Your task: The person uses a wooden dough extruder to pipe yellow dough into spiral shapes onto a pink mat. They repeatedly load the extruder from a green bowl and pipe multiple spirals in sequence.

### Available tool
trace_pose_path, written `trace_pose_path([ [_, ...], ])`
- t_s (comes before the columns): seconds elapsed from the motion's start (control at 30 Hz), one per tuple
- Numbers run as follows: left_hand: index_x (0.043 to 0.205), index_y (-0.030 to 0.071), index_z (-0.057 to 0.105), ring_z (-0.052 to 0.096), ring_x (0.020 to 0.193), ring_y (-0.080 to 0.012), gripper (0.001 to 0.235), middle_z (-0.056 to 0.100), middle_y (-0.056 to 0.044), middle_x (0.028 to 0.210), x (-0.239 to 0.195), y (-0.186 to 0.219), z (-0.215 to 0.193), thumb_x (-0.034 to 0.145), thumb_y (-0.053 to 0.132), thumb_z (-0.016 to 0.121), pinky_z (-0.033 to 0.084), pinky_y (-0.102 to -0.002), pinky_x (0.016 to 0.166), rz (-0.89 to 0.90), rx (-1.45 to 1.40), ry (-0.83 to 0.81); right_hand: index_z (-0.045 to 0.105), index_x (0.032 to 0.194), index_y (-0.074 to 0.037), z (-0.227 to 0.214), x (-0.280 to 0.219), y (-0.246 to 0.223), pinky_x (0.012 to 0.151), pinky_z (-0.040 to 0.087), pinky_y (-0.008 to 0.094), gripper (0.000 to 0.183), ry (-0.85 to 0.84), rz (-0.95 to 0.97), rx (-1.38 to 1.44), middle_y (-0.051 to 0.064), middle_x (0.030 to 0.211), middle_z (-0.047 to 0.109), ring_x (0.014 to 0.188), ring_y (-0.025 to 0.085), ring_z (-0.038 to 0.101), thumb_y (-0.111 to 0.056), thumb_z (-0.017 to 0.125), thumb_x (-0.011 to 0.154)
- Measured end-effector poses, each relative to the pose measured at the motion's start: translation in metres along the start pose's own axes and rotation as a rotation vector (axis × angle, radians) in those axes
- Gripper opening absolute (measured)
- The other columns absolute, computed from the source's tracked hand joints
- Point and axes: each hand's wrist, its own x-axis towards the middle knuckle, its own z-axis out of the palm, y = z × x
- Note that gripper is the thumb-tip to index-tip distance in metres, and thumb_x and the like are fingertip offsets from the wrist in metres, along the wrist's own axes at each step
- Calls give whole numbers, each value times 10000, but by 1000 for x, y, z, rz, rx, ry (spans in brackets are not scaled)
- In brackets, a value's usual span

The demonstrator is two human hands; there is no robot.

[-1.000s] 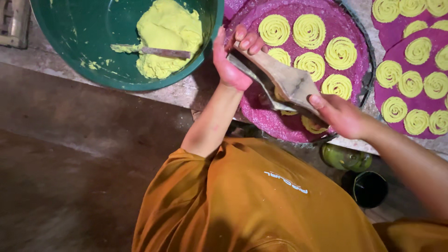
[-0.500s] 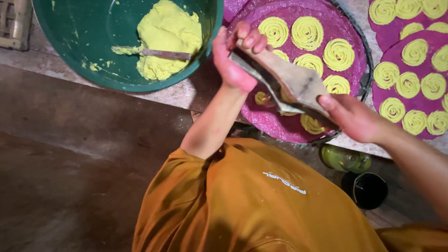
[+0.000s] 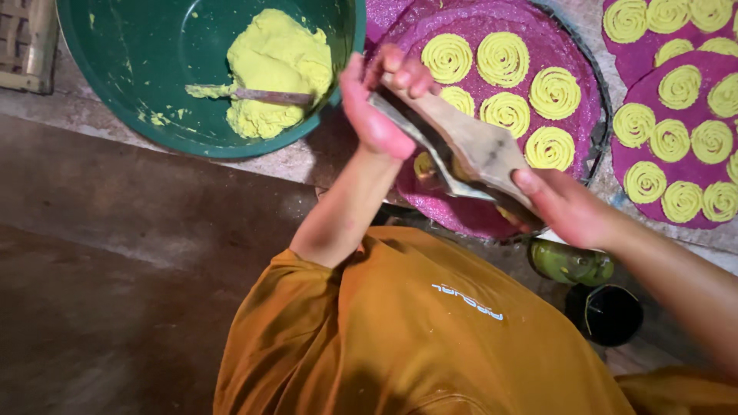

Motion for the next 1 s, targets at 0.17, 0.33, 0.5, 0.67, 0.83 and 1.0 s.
trace_pose_path([
  [0.17, 861, 167, 485, 474, 771, -159, 410, 464, 30, 761, 19, -30, 0, 987, 549, 407, 410, -378, 839, -21, -49, 1, 675, 1017, 0, -25, -3, 3, 679, 484, 410, 784, 167, -1, -302, 121, 740, 670, 724, 238, 628, -689, 306, 972],
  [0.33, 876, 164, 494, 483, 756, -158, 423, 466, 33, 757, 46, -8, 3, 1005, 558, 410, 436, -391, 818, 23, 69, -160, 633, 975, 23, -16, 21, 1, 638, 464, 419, 785, 219, -138, -231, 110, 714, 586, 697, 221, 557, -693, 314, 993],
  [0.5, 884, 165, 497, 498, 747, -143, 426, 468, 38, 753, 24, 30, 11, 1024, 551, 381, 440, -360, 798, 18, 60, -145, 661, 1039, 10, 9, 24, -12, 641, 490, 383, 758, 132, -207, -172, 114, 718, 628, 689, 198, 589, -663, 316, 998],
  [0.67, 882, 171, 503, 485, 725, -146, 414, 468, 36, 744, -4, 14, 17, 1024, 547, 401, 426, -372, 775, 50, 79, -32, 681, 1067, -22, 11, -4, -14, 610, 512, 364, 711, 15, -126, -40, 91, 750, 702, 660, 190, 621, -626, 318, 974],
  [0.83, 854, 169, 486, 473, 742, -156, 386, 461, 35, 732, 9, -30, 16, 973, 529, 413, 426, -390, 817, 0, -11, 86, 662, 957, 19, -20, -17, 2, 605, 495, 423, 734, 119, 88, -142, 163, 666, 667, 621, 261, 636, -622, 308, 1013],
  [1.0, 873, 155, 495, 471, 733, -151, 420, 452, 33, 728, 48, -31, 13, 998, 549, 421, 418, -372, 775, 26, -7, -62, 658, 925, 28, -29, 4, 6, 622, 467, 432, 759, 282, -151, -290, 133, 665, 608, 660, 232, 583, -637, 309, 1033],
])
